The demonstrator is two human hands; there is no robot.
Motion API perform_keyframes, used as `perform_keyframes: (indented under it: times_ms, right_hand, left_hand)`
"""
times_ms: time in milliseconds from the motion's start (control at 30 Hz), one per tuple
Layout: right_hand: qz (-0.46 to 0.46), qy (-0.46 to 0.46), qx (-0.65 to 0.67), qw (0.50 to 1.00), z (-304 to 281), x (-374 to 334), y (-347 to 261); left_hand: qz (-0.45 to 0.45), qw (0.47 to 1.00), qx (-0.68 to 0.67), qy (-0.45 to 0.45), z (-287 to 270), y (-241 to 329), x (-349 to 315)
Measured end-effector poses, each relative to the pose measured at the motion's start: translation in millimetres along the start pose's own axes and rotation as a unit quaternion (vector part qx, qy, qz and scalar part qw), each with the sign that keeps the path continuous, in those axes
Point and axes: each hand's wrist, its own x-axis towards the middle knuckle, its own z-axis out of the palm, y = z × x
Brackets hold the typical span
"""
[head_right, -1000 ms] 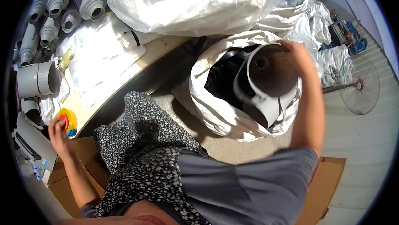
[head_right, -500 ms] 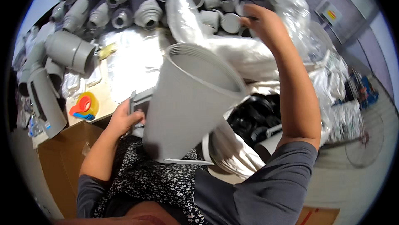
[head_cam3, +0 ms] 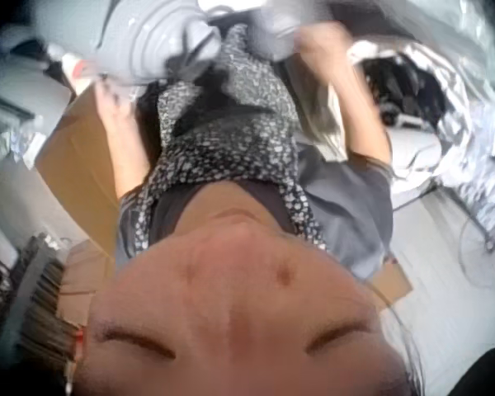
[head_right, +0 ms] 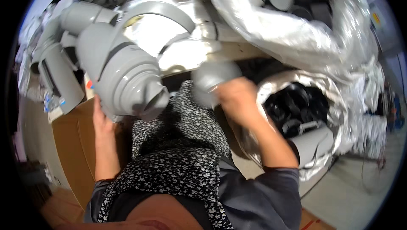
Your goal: The person picks up plastic flask bodies from a table, fits a black base onto each one, and then places them into plastic bags before putting them into a cardboard box.
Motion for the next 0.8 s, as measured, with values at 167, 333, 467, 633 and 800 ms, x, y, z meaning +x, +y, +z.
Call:
perform_keyframes:
  times_ms: [167, 333, 467, 633, 800]
  right_hand:
    - [-0.225, 0.017, 0.354, 0.907, 104, -27, -63]
    - [-0.013, 0.122, 0.347, 0.930, 55, -68, -2]
    - [0.318, 0.272, 0.015, 0.908, 11, -115, 145]
    - [0.544, 0.073, -0.132, 0.826, 52, -186, 252]
    - [0.486, -0.067, -0.201, 0.848, 116, -247, 312]
  left_hand:
    - [0.156, 0.949, 0.214, -0.172, -16, 18, 13]
    - [0.237, 0.867, 0.339, -0.277, -24, -1, 6]
    - [0.239, 0.843, 0.373, -0.305, -13, 1, -10]
    - [0.191, 0.915, 0.258, -0.244, -50, -38, -17]
    - [0.029, 0.855, 0.445, -0.265, -32, -20, -18]
